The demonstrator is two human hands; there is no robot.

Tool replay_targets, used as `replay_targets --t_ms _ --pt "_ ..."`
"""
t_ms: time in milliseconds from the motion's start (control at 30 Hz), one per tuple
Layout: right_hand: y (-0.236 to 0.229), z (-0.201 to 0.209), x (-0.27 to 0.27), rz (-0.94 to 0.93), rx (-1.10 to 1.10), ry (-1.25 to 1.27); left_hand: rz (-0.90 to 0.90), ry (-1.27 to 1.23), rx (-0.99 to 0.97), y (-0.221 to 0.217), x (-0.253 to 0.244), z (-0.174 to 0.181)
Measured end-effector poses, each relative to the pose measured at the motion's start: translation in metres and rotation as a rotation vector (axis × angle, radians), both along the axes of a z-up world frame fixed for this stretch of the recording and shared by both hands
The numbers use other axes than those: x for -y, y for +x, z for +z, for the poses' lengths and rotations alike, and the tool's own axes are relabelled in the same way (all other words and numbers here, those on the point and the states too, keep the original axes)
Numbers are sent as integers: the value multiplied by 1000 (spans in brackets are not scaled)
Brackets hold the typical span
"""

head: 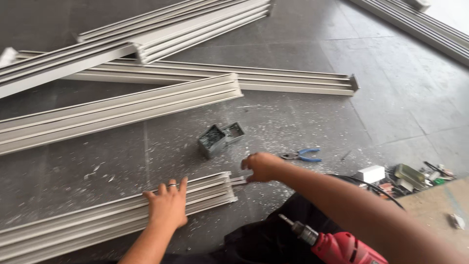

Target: The person sits on the floor and assembles metal profiles by inserting small metal brackets into the grooves of the profiles. They use a red power drill to drive screws into the brackets, securing them to the profiles. The person repeats this process for multiple profiles, handling the tools and components with both hands.

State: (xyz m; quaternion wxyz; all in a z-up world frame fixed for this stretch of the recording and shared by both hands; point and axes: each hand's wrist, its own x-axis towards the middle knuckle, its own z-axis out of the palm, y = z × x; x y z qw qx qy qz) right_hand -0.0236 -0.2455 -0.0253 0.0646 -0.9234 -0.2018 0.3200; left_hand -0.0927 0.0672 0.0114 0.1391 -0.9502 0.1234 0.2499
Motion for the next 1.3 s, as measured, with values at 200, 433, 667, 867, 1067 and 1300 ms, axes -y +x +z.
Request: replay_targets --t_ms 200,433,667,867,1067,1300 --pt "-29 -14 -4 178 171 103 87 -66 -40 13 -5 -7" --pt "6 42 102 -452 5 114 123 -16 -53 27 -7 -20" --pt "-71 14 370 -945 110 -291 167 -11 -88 29 -7 -26" --pt "-114 -22 384 -1037 181 -320 174 -3 -95 29 -7 -30" --pt "-93 44 376 -1208 137 -147 169 -15 -93 20 -7 -26" --pt "-77 176 209 -1449 -318 1558 167 -60 -77 9 -6 -14"
